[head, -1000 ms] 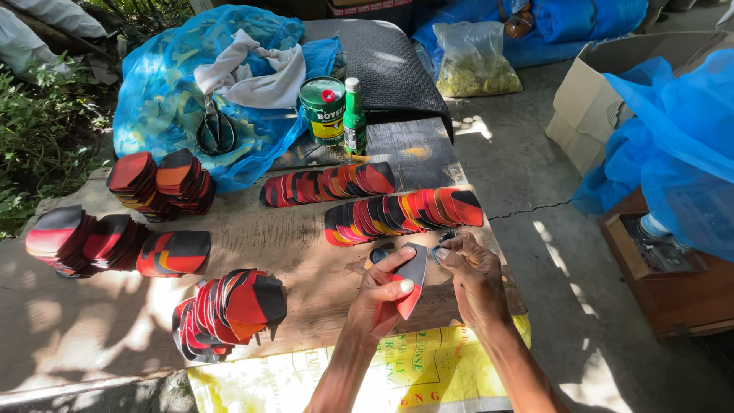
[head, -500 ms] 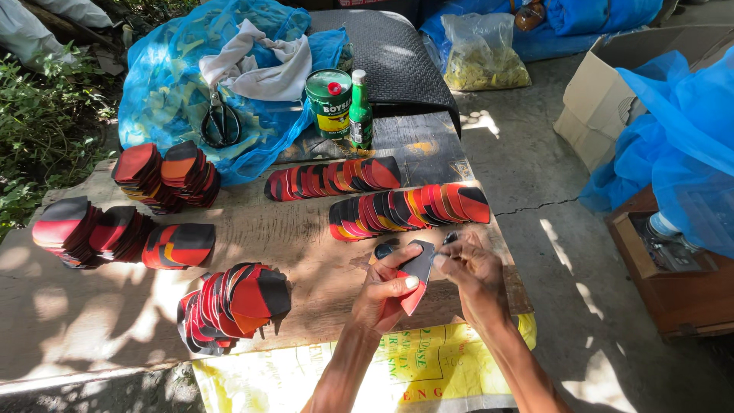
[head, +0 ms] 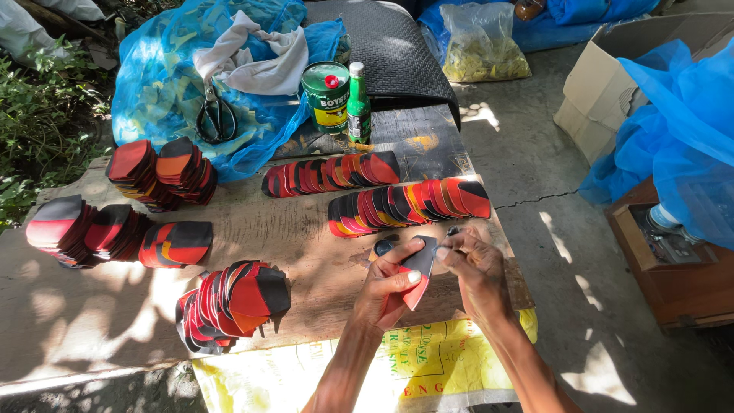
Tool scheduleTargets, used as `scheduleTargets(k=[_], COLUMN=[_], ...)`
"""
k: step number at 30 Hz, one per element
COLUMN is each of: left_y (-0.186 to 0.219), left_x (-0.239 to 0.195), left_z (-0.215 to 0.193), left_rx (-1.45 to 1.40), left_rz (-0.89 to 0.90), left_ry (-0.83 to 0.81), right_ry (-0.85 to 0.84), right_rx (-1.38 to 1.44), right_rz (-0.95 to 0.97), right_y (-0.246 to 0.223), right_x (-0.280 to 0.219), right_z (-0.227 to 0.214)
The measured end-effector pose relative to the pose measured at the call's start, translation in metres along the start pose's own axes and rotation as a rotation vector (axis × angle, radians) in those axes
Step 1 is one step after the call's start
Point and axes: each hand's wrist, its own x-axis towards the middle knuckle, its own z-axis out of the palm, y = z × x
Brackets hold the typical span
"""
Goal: The person repeatedly picks up red and black shoe sole parts from a stack and smooths their edges using a small handheld tool. They work one piece at a time, moving each finished part to a separate pile on the wooden table.
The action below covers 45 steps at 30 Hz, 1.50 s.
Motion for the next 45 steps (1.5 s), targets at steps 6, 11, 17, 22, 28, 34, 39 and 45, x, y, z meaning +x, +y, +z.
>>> scheduleTargets(k=[6,11,17,22,28,34,39,45], left_y=[-0.003,-0.007,-0.007,-0.002,0.005,0.009,0.01,0.013], left_x=[0.009,0.013,0.019,0.026,0.023,0.02,0.017,0.015], left_z=[-0.001,-0.01,-0.011,-0.001,0.006,0.01,0.008,0.005], left_rx=[-0.01,-0.004,-0.003,-0.003,0.003,0.037,0.045,0.077], left_rz=[-0.008,-0.038,0.004,0.029,0.038,0.077,0.089,0.088], left_ry=[0.044,-0.009,-0.012,0.041,0.036,0.075,0.044,0.063], right_ry=[-0.06,0.054,0.007,-0.128,-0.156,-0.047,-0.049,-0.012], right_rx=[-0.024,0.002,0.003,-0.123,-0.14,-0.069,-0.091,-0.082], right_rz=[-0.013,-0.068,0.028,0.01,-0.029,0.083,0.03,0.036], right_y=[0.005,0.011,0.011,0.009,0.006,0.006,0.005,0.005], right_x=[-0.008,0.011,0.011,0.001,0.003,0.009,0.009,0.008], right_z=[-0.004,-0.009,-0.009,-0.003,0.002,0.007,0.011,0.016])
